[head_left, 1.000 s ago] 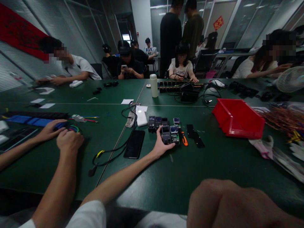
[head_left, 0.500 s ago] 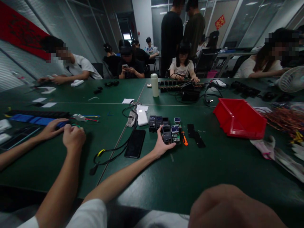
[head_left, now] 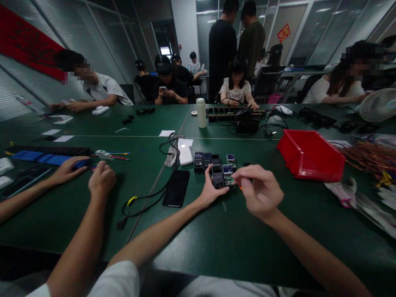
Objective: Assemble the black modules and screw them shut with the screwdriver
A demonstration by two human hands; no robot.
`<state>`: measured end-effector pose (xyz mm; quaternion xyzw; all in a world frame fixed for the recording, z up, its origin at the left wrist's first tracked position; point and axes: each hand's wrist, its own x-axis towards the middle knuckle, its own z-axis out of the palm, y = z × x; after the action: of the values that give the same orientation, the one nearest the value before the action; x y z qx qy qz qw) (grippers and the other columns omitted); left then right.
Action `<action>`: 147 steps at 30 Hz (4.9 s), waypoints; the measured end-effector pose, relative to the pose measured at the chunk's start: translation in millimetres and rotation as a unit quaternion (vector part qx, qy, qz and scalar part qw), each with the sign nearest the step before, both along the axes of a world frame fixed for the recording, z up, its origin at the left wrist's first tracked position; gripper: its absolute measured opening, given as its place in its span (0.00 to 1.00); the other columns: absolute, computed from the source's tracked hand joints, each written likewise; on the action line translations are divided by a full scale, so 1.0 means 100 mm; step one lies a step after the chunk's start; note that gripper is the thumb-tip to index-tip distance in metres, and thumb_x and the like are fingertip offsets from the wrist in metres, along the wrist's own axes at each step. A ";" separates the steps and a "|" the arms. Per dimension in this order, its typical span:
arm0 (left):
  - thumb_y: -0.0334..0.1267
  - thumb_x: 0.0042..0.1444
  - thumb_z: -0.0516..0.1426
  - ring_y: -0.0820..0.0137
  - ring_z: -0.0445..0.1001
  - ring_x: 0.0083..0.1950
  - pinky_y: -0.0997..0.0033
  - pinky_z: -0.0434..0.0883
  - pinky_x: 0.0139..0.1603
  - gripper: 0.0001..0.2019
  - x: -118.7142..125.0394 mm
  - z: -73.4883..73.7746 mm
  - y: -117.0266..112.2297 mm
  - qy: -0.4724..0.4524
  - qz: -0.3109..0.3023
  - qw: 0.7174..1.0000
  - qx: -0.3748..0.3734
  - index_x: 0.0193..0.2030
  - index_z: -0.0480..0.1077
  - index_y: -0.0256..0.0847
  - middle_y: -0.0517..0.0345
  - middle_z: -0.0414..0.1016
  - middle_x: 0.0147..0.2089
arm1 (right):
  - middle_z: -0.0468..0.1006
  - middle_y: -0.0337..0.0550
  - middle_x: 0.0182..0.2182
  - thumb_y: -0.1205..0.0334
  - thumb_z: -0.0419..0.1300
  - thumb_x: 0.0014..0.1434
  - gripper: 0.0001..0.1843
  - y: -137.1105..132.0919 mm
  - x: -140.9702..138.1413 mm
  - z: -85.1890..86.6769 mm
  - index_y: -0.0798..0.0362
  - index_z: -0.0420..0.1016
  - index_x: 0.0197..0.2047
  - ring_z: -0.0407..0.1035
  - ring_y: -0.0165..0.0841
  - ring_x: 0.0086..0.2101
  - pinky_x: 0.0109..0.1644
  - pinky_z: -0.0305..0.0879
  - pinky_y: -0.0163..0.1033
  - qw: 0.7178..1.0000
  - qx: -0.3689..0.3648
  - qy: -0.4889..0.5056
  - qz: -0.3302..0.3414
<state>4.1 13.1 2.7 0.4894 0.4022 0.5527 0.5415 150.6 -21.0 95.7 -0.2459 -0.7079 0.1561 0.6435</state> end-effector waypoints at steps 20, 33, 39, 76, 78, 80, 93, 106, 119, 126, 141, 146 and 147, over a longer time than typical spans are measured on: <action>0.42 0.39 0.66 0.60 0.63 0.60 0.56 0.61 0.60 0.52 0.02 -0.07 0.07 -0.035 -0.066 0.997 0.030 0.65 0.36 0.48 0.45 0.55 0.63 | 0.48 0.47 0.64 0.63 0.62 0.50 0.47 0.41 0.17 -1.10 0.45 0.40 0.66 0.47 0.45 0.62 0.62 0.53 0.54 0.962 -0.228 -0.144 0.036; 0.42 0.40 0.66 0.61 0.64 0.59 0.56 0.60 0.61 0.51 0.02 -0.07 0.08 -0.008 -0.045 0.998 0.041 0.64 0.38 0.46 0.46 0.57 0.61 | 0.41 0.41 0.66 0.64 0.55 0.57 0.41 0.23 -0.02 -1.04 0.42 0.35 0.67 0.42 0.40 0.64 0.64 0.50 0.52 0.957 -0.279 -0.037 0.064; 0.41 0.39 0.66 0.61 0.65 0.58 0.56 0.61 0.60 0.51 0.03 -0.06 0.07 0.001 -0.037 0.999 0.037 0.64 0.38 0.46 0.46 0.59 0.60 | 0.43 0.41 0.66 0.55 0.51 0.61 0.36 0.30 -0.07 -1.24 0.42 0.36 0.66 0.42 0.36 0.64 0.65 0.47 0.50 0.937 -0.335 0.033 0.089; 0.37 0.43 0.64 0.62 0.64 0.58 0.58 0.60 0.60 0.48 0.01 -0.16 0.14 -0.014 -0.053 0.998 0.033 0.66 0.37 0.46 0.46 0.59 0.60 | 0.71 0.46 0.51 0.59 0.57 0.57 0.31 0.48 0.05 -1.24 0.45 0.52 0.63 0.68 0.39 0.48 0.52 0.64 0.48 0.857 -0.452 0.196 0.150; 0.37 0.44 0.64 0.62 0.64 0.58 0.58 0.60 0.60 0.48 0.01 -0.16 0.15 -0.013 -0.054 0.998 0.030 0.66 0.37 0.47 0.47 0.59 0.60 | 0.72 0.46 0.51 0.59 0.57 0.57 0.31 0.48 0.05 -1.26 0.45 0.53 0.62 0.69 0.39 0.47 0.51 0.64 0.48 0.857 -0.452 0.203 0.143; 0.36 0.44 0.64 0.63 0.64 0.58 0.59 0.60 0.60 0.48 0.01 -0.17 0.15 -0.011 -0.052 0.998 0.025 0.65 0.38 0.46 0.47 0.60 0.60 | 0.72 0.46 0.51 0.59 0.57 0.57 0.30 0.49 0.05 -1.26 0.45 0.53 0.62 0.69 0.39 0.48 0.52 0.63 0.49 0.857 -0.450 0.207 0.142; 0.38 0.45 0.63 0.63 0.64 0.58 0.59 0.58 0.61 0.43 -0.01 -0.24 0.17 0.019 -0.037 0.999 0.013 0.63 0.43 0.43 0.47 0.61 0.59 | 0.70 0.46 0.53 0.61 0.58 0.57 0.31 0.49 0.05 -1.28 0.46 0.53 0.62 0.67 0.39 0.51 0.57 0.59 0.50 0.872 -0.426 0.200 0.136; 0.38 0.46 0.62 0.65 0.63 0.58 0.60 0.56 0.62 0.42 -0.01 -0.23 0.17 0.014 -0.039 0.999 0.017 0.63 0.42 0.44 0.49 0.60 0.59 | 0.72 0.48 0.51 0.59 0.59 0.56 0.32 0.47 0.03 -1.23 0.48 0.53 0.61 0.68 0.40 0.49 0.56 0.59 0.52 0.876 -0.423 0.190 0.135; 0.37 0.46 0.62 0.64 0.62 0.59 0.61 0.54 0.63 0.40 -0.01 -0.20 0.14 0.014 -0.020 1.000 0.008 0.62 0.46 0.43 0.51 0.61 0.59 | 0.72 0.47 0.51 0.60 0.59 0.55 0.32 0.45 0.04 -1.20 0.47 0.54 0.61 0.67 0.39 0.50 0.56 0.60 0.50 0.881 -0.420 0.187 0.116; 0.36 0.47 0.60 0.66 0.67 0.51 0.60 0.60 0.57 0.35 -0.03 -0.27 0.16 -0.002 -0.025 1.000 -0.010 0.61 0.49 0.42 0.53 0.67 0.51 | 0.71 0.47 0.52 0.61 0.59 0.55 0.31 0.46 0.06 -1.24 0.47 0.55 0.61 0.67 0.40 0.51 0.55 0.62 0.50 0.878 -0.423 0.202 0.097; 0.39 0.50 0.57 0.72 0.71 0.38 0.72 0.68 0.41 0.12 -0.03 -0.30 0.21 -0.144 -0.037 0.984 -0.099 0.41 0.63 0.40 0.59 0.70 0.38 | 0.73 0.48 0.50 0.58 0.58 0.55 0.29 0.47 0.05 -1.29 0.49 0.58 0.60 0.70 0.39 0.45 0.43 0.68 0.43 0.880 -0.429 0.197 0.051; 0.43 0.54 0.55 0.68 0.72 0.44 0.65 0.68 0.47 0.15 -0.02 -0.21 0.23 -0.209 -0.070 0.970 -0.104 0.47 0.63 0.40 0.55 0.71 0.46 | 0.71 0.47 0.52 0.57 0.59 0.55 0.26 0.47 0.07 -1.27 0.49 0.62 0.56 0.69 0.39 0.47 0.46 0.68 0.45 0.882 -0.434 0.177 0.051; 0.44 0.54 0.55 0.68 0.72 0.45 0.65 0.68 0.48 0.17 -0.02 -0.20 0.23 -0.210 -0.071 0.969 -0.108 0.49 0.63 0.41 0.54 0.71 0.48 | 0.71 0.47 0.52 0.57 0.60 0.55 0.24 0.47 0.07 -1.27 0.49 0.64 0.55 0.68 0.40 0.48 0.48 0.67 0.45 0.883 -0.433 0.174 0.053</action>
<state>2.1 35.9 -17.4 0.3284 0.3013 0.5565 0.7012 157.3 25.8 -31.5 -0.4309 -0.4583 0.5216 0.5764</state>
